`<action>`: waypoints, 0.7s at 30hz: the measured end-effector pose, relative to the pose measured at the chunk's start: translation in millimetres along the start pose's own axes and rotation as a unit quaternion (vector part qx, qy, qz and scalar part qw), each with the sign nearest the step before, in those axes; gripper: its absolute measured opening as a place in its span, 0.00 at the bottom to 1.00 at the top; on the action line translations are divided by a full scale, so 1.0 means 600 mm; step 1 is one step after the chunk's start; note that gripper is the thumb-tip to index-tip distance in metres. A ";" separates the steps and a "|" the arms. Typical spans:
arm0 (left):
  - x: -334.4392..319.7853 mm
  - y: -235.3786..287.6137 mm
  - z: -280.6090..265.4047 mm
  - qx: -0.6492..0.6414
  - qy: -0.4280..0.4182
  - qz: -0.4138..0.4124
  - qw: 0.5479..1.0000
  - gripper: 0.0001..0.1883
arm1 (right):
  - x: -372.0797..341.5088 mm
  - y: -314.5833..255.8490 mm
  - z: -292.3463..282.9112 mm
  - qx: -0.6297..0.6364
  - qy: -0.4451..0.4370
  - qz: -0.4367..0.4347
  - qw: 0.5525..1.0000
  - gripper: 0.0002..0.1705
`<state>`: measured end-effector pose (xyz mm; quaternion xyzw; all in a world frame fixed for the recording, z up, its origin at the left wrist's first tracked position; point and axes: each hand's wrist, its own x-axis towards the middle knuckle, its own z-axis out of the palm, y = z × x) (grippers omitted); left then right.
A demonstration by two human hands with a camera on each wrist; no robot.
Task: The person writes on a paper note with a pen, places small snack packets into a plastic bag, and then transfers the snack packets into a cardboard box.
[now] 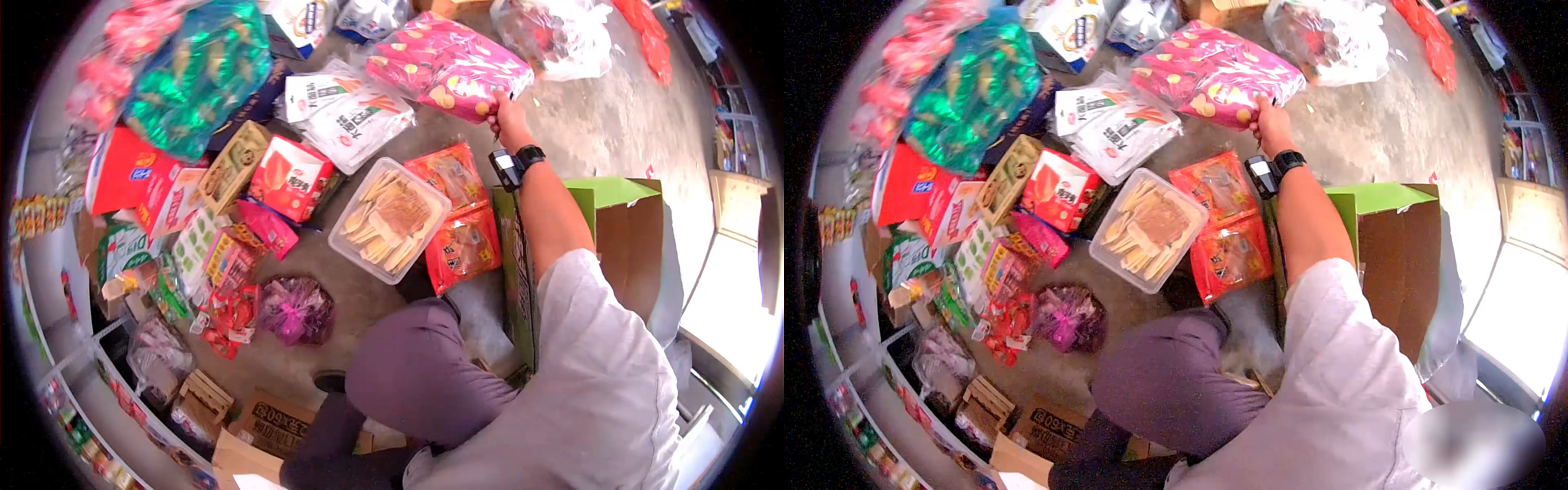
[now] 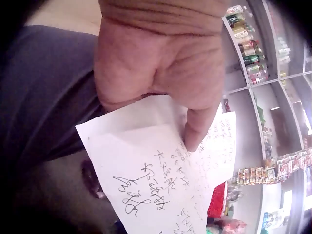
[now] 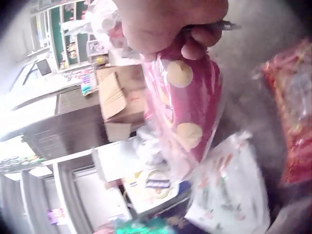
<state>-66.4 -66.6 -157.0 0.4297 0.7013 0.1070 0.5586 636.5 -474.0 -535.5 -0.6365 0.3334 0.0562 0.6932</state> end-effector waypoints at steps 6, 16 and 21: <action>0.033 -0.040 -0.101 -0.178 -0.222 -0.074 0.956 0.20 | -0.208 -0.235 0.071 -0.174 -0.059 -0.217 0.959 0.28; -0.017 -0.205 -0.208 -0.082 -0.143 0.156 0.974 0.27 | -0.778 -0.355 0.149 -0.332 -0.290 -0.653 0.616 0.26; -0.024 -0.278 -0.264 -0.168 -0.190 0.213 0.943 0.18 | -1.185 -0.281 0.227 -0.128 -0.637 -0.292 0.702 0.14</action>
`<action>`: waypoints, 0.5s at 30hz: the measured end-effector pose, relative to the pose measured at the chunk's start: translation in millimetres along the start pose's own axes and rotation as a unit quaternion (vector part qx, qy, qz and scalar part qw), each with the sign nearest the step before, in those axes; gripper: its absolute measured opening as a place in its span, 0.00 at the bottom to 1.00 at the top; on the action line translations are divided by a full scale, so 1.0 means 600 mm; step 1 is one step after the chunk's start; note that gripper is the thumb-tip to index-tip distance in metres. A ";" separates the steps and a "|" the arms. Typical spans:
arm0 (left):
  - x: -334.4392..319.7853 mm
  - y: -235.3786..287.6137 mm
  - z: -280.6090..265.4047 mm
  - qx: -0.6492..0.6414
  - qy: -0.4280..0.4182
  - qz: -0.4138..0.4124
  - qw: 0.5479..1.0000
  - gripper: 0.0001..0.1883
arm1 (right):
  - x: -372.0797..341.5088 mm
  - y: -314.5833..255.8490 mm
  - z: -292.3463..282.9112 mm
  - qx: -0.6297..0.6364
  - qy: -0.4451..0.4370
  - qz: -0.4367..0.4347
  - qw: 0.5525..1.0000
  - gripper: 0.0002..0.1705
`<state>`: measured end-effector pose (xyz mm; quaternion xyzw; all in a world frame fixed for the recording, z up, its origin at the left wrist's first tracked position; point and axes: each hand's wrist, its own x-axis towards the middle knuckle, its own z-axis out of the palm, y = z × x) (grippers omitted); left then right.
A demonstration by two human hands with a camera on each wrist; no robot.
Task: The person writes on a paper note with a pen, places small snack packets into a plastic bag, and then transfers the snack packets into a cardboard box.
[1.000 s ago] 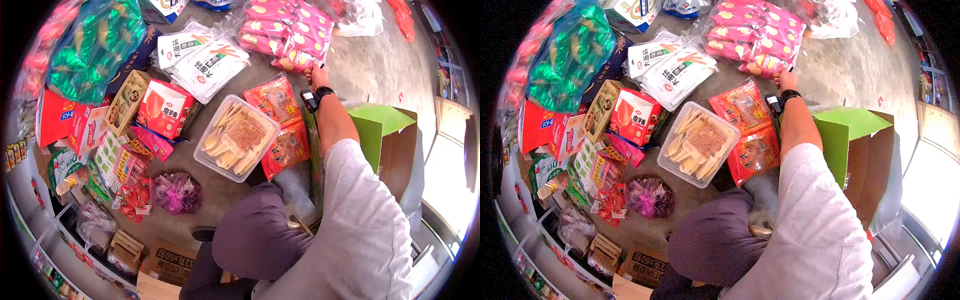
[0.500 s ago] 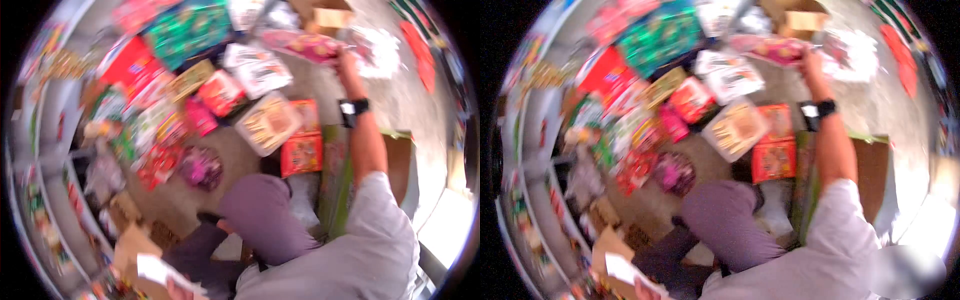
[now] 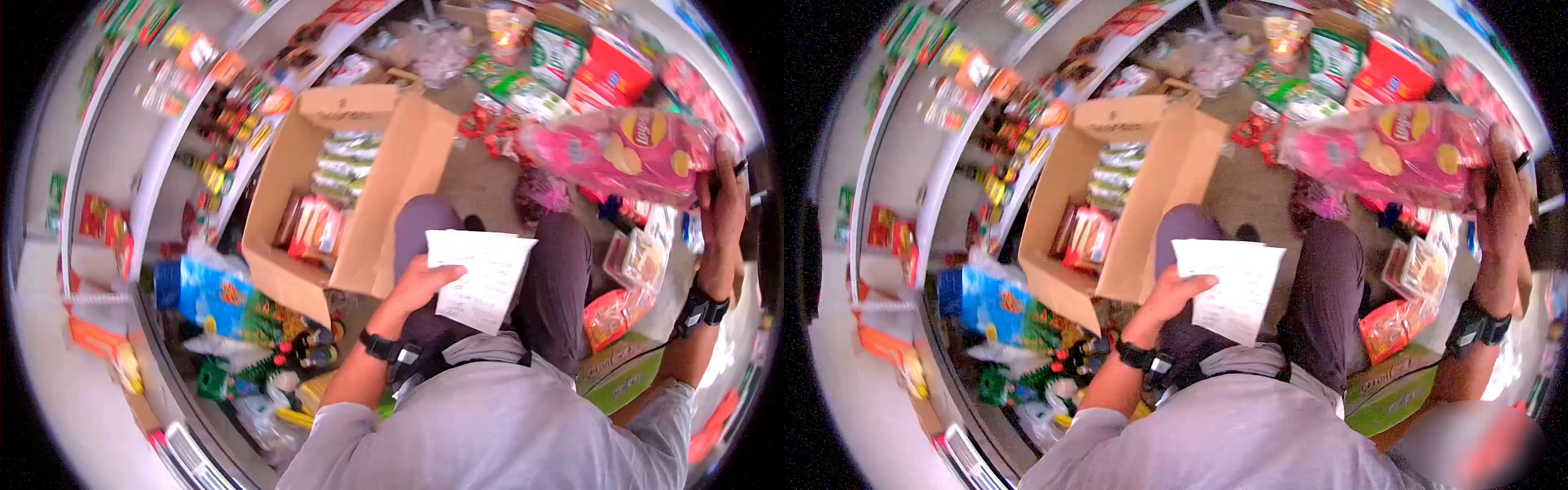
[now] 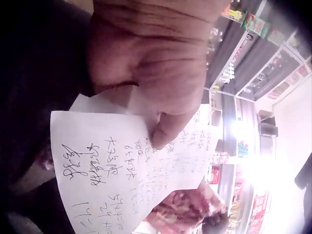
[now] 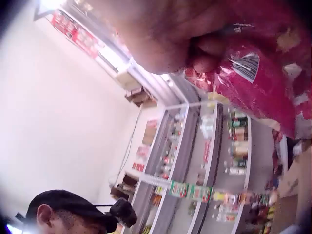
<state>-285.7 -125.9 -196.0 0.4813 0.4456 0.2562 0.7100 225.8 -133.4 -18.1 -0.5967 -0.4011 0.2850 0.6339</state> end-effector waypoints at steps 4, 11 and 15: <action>-0.033 -0.025 -0.039 -0.059 -0.020 0.060 0.996 0.17 | -0.073 -0.131 0.315 0.025 -0.090 -0.082 0.992 0.18; -0.025 -0.055 -0.062 -0.151 -0.009 0.110 0.982 0.16 | -0.136 -0.099 0.588 -0.053 -0.297 0.005 0.954 0.26; -0.029 -0.051 -0.073 -0.189 0.007 0.109 0.976 0.16 | -0.172 -0.099 0.606 -0.064 -0.341 0.000 0.938 0.25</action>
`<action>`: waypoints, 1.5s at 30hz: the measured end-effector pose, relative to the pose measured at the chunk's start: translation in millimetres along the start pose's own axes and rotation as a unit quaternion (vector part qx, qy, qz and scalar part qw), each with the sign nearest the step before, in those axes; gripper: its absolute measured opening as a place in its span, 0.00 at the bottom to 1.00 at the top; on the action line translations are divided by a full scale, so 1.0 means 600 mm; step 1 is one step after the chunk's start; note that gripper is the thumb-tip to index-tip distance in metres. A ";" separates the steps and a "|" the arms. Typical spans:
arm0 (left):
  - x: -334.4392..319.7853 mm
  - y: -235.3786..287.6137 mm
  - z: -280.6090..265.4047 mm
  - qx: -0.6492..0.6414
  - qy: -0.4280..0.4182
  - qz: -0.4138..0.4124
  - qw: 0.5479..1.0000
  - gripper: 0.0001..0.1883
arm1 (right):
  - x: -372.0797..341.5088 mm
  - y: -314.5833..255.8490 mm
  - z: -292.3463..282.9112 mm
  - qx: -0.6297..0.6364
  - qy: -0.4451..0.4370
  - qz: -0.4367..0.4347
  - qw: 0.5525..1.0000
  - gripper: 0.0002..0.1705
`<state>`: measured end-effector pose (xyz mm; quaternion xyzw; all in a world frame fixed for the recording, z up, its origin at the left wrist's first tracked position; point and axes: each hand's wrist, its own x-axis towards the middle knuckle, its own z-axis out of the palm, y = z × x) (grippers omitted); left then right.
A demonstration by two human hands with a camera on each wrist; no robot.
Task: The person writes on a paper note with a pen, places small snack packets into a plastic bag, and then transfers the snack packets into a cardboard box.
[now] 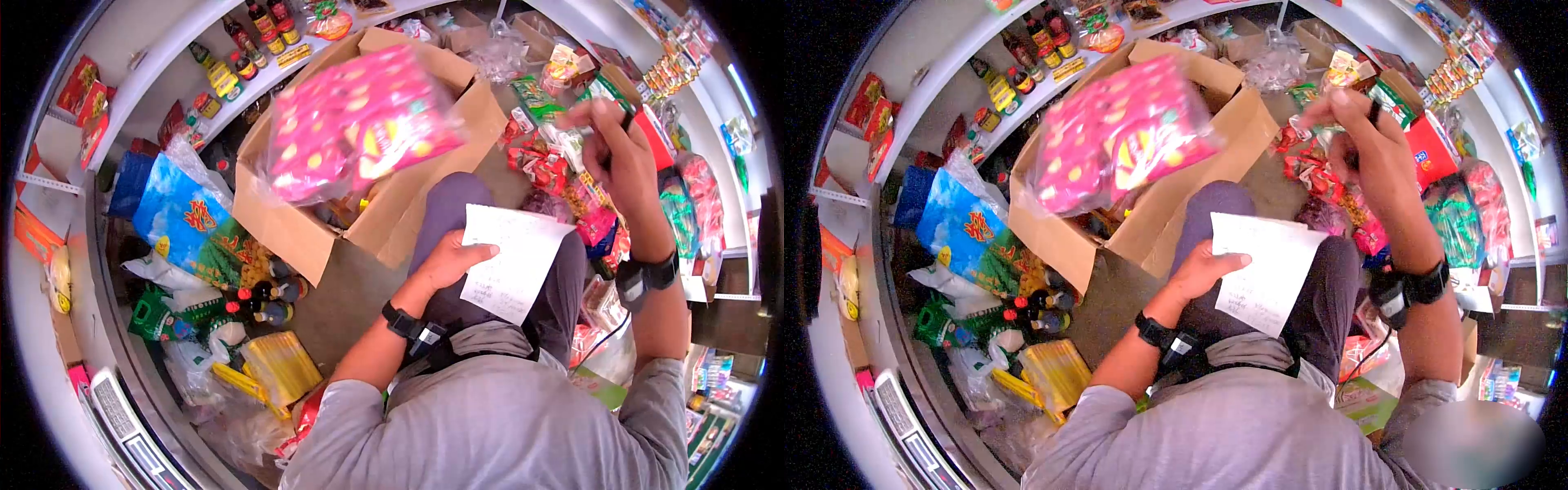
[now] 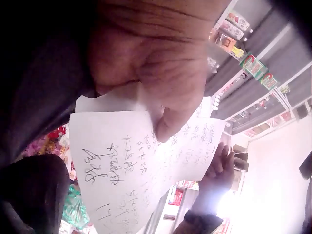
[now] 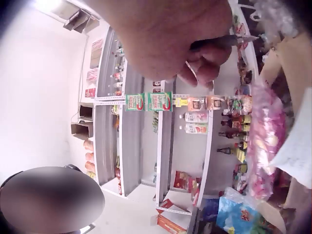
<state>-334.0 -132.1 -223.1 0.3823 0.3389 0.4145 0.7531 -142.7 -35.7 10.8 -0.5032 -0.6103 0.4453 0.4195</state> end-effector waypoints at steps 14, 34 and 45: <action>0.036 0.002 0.069 0.027 0.097 -0.002 0.995 0.15 | -0.214 0.226 -0.020 0.024 -0.023 0.276 0.960 0.21; 0.252 -0.038 0.315 0.170 -0.058 0.020 0.984 0.16 | -0.330 0.360 -0.264 0.317 0.222 0.177 0.905 0.12; 0.351 -0.131 0.365 0.307 -0.087 0.078 0.945 0.16 | -0.357 0.472 -0.316 0.394 0.287 0.173 0.856 0.09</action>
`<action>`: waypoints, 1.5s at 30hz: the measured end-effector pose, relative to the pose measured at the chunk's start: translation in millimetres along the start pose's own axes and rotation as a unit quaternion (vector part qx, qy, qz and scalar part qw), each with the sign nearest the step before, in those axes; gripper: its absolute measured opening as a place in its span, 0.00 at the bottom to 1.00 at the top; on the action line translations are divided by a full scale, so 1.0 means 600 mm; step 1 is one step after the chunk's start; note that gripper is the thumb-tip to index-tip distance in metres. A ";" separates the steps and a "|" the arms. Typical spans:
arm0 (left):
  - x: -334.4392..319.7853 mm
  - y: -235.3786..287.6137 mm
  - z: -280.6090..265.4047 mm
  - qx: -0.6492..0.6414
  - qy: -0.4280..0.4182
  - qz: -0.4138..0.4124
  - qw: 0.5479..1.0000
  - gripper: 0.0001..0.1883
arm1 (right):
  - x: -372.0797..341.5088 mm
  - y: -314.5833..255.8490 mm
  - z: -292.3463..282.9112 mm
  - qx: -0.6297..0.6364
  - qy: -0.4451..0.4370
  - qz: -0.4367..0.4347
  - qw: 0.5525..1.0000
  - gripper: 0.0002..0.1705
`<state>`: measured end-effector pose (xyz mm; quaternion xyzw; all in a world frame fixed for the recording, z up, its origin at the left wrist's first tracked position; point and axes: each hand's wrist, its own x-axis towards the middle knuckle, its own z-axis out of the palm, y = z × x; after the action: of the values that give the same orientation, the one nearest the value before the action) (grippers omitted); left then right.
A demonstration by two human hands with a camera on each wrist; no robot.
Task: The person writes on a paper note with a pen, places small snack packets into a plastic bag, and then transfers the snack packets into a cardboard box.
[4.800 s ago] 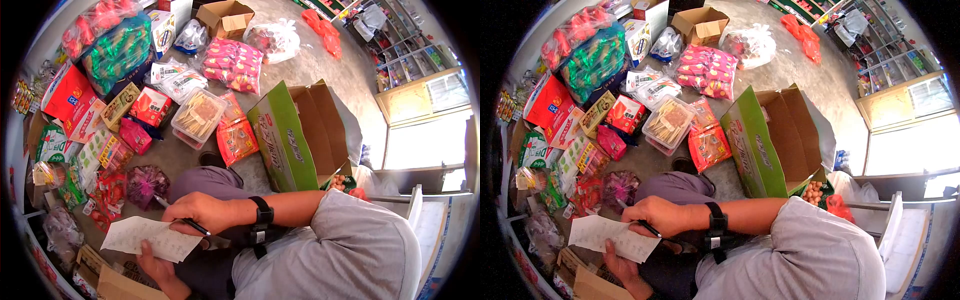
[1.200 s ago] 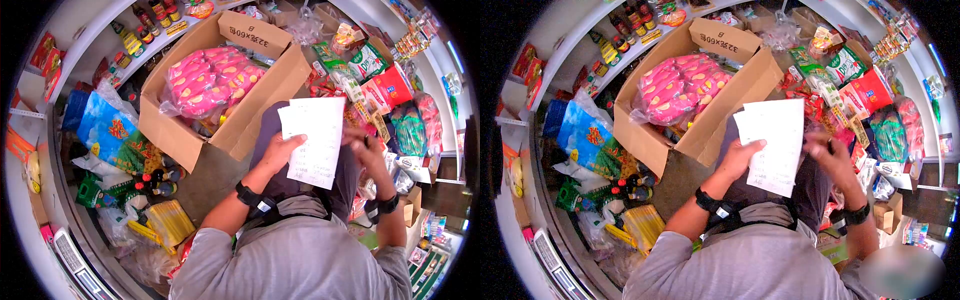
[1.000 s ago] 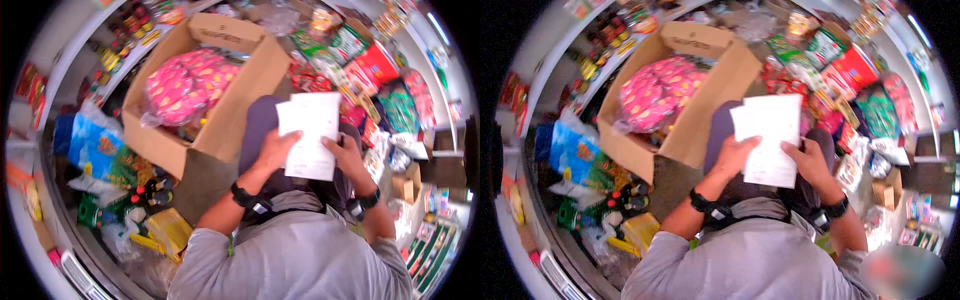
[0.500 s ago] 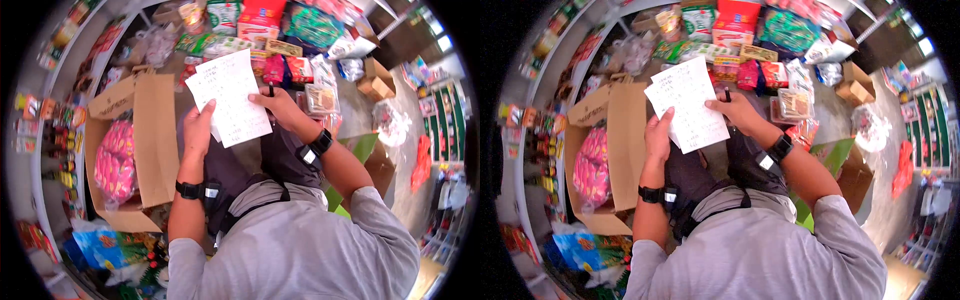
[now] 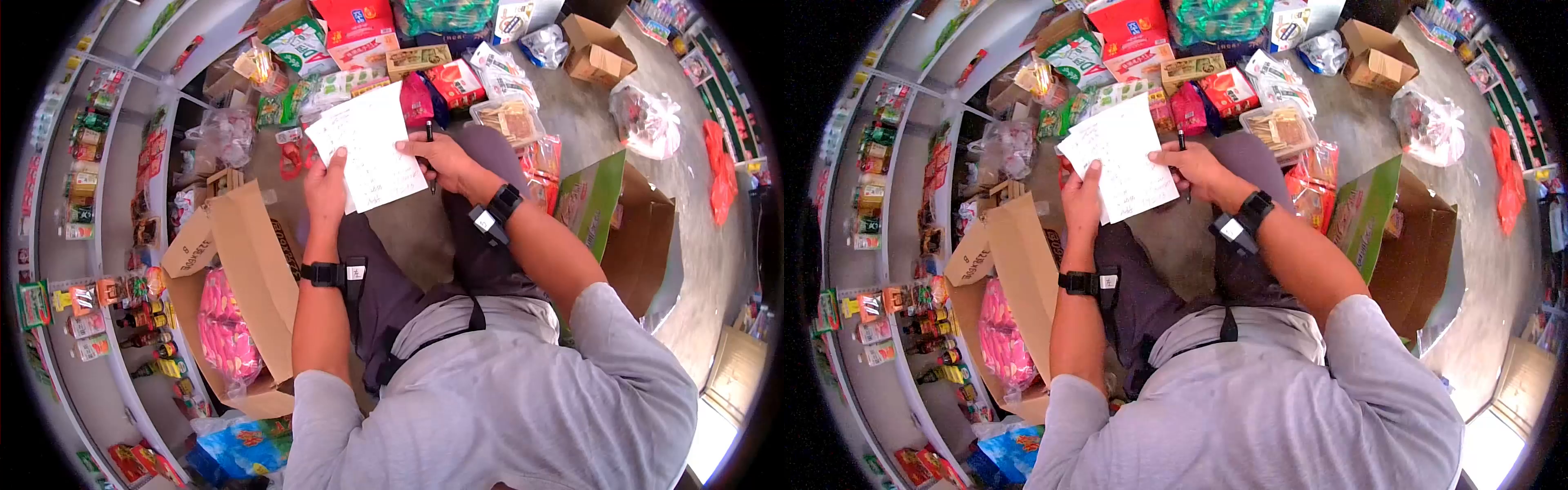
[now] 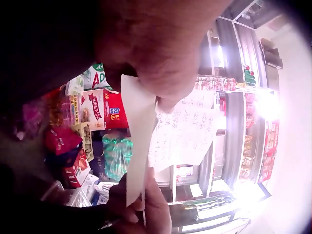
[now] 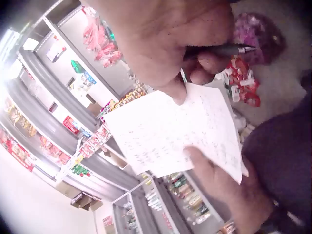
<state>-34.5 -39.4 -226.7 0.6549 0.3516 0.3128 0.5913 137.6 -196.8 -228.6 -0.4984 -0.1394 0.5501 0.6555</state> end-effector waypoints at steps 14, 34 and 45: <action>0.031 -0.023 0.018 -0.138 -0.035 -0.045 0.989 0.16 | 0.031 0.012 -0.023 -0.011 0.039 -0.016 0.999 0.11; 0.030 -0.016 0.011 -0.182 -0.039 -0.102 0.977 0.17 | 0.030 0.015 -0.019 -0.003 0.032 -0.024 0.999 0.10; 0.030 -0.021 0.008 -0.218 -0.052 -0.107 0.969 0.19 | 0.022 0.013 -0.015 0.010 0.028 -0.018 0.999 0.09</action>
<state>-21.6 -26.4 -240.0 0.4842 0.3121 0.2823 0.7671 144.3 -190.8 -243.6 -0.5047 -0.1243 0.5250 0.6739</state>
